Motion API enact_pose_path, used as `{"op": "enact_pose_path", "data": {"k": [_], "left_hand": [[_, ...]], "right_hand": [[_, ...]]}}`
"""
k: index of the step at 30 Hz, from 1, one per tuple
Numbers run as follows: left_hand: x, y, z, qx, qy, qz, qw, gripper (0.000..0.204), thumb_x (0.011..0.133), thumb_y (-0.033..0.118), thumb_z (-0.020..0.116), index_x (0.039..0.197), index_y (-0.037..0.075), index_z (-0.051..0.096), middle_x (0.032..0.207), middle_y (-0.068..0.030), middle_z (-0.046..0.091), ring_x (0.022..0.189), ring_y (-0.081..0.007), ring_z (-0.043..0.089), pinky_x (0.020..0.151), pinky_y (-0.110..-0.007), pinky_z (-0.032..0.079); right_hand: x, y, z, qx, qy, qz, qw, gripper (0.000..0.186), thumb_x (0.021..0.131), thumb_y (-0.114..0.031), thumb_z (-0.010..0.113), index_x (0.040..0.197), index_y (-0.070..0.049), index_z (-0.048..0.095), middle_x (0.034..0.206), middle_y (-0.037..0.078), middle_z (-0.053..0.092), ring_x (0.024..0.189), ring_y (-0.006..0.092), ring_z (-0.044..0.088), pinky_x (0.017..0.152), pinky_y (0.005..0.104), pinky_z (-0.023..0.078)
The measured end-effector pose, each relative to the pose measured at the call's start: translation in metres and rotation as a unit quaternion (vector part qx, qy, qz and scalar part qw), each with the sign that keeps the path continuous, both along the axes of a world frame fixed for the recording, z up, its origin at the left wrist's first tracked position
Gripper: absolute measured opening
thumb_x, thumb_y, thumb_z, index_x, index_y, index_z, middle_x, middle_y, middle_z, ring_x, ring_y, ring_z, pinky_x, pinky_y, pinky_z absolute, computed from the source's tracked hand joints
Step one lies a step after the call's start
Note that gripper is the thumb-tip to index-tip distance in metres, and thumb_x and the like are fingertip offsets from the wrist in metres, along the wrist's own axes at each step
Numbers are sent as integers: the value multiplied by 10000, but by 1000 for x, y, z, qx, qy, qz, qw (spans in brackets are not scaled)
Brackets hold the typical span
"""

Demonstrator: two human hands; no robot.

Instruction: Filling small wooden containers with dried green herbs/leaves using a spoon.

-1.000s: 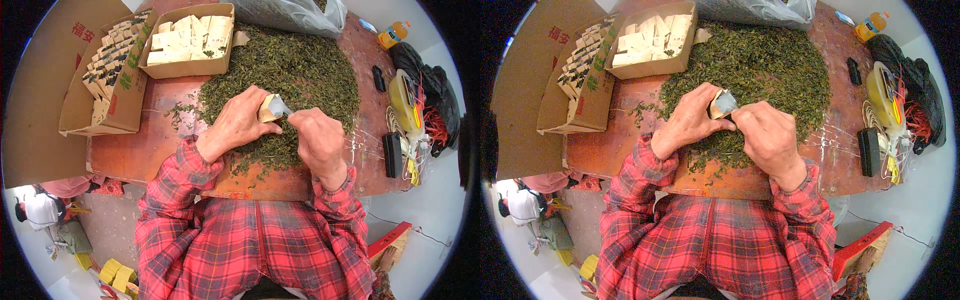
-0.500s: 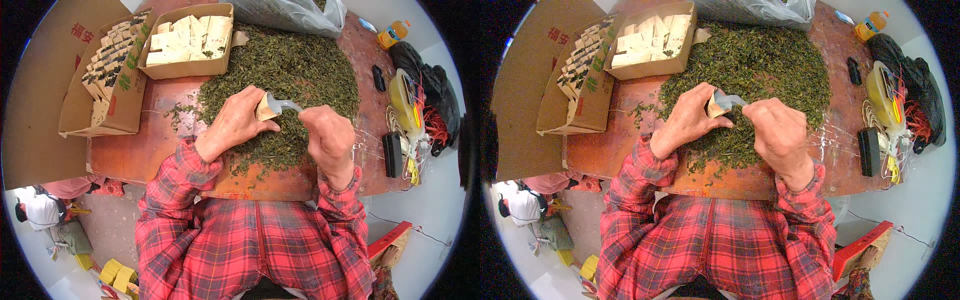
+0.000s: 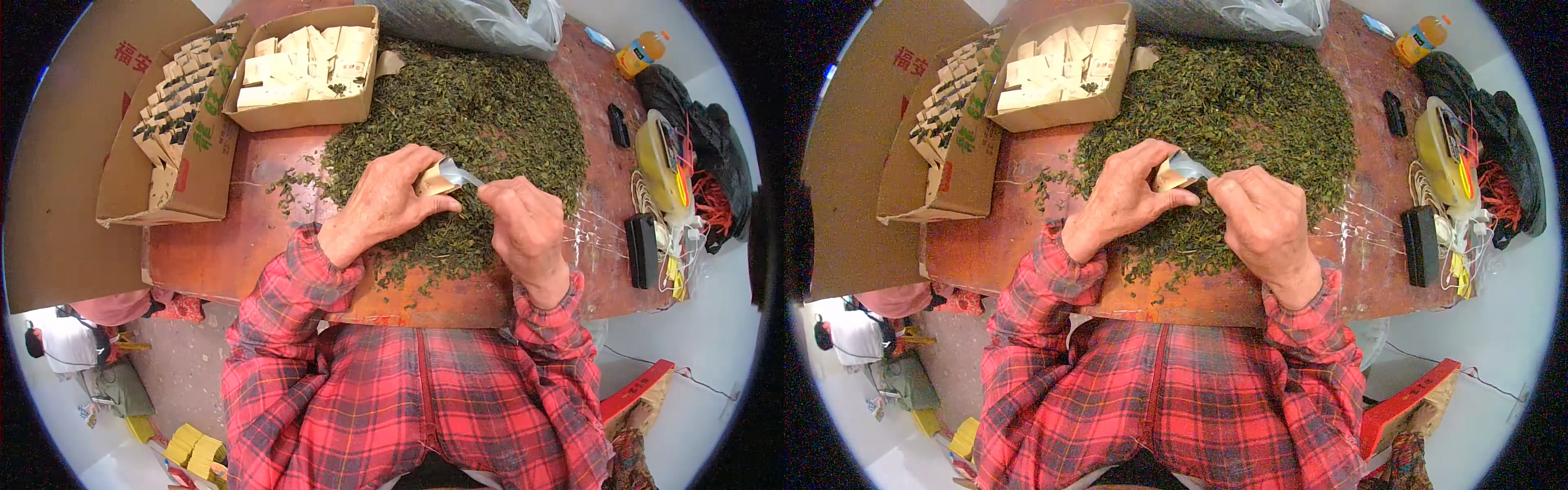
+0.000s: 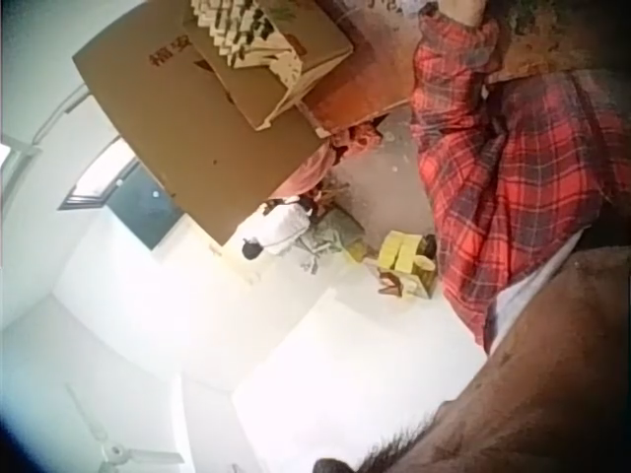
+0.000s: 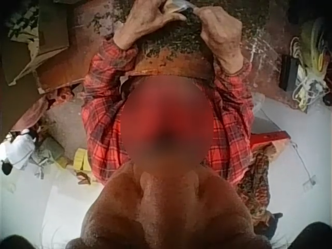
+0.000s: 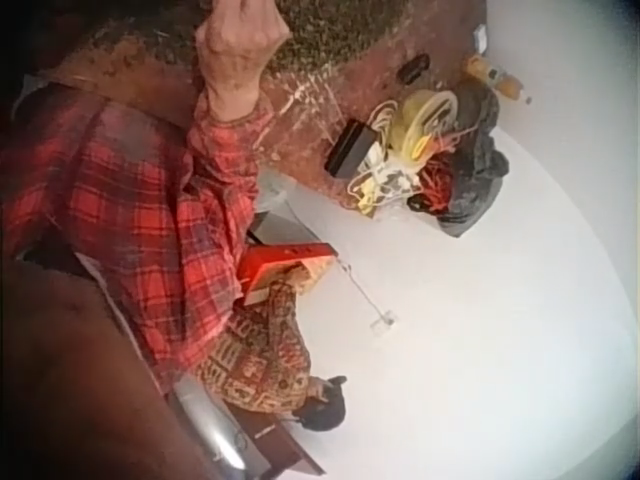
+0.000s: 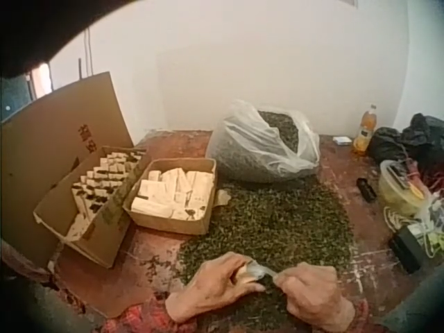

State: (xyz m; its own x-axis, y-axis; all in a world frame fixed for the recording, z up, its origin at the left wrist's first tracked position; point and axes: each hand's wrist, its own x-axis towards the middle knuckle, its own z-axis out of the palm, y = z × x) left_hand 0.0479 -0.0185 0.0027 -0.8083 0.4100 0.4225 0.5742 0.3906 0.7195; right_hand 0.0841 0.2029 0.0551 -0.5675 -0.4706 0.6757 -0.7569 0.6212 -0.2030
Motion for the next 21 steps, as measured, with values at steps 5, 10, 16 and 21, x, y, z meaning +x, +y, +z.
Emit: {"op": "enact_pose_path", "data": {"k": [5,10,16,21], "left_hand": [[1,2,3,-20,-7,3,1000,571,777,357,896,1121,-33,660,970,-168,664,823,-344,675,709,-394,546],[4,5,6,-19,-18,3,1000,527,812,343,869,1151,4,648,988,-183,650,864,-410,660,730,-458,535],[3,8,10,-51,-5,-9,999,544,833,360,847,1171,-5,626,995,-182,635,865,-420,649,719,-467,530],[3,9,9,-56,21,0,998,572,821,356,854,1183,-12,607,958,-179,602,835,-417,634,689,-470,517]], "right_hand": [[2,4,-1,-12,-11,-12,1000,233,726,82,669,931,-29,669,812,79,674,704,257,681,567,366,534],[4,6,-2,-25,-10,-22,999,248,723,100,667,932,-32,672,803,82,675,697,255,681,559,367,520],[12,12,5,-61,-34,-60,996,213,772,155,688,896,-18,681,787,109,711,641,259,694,566,334,520],[11,12,5,-86,-19,-61,994,178,798,121,732,890,-25,687,780,109,711,620,260,684,553,333,508]]}}
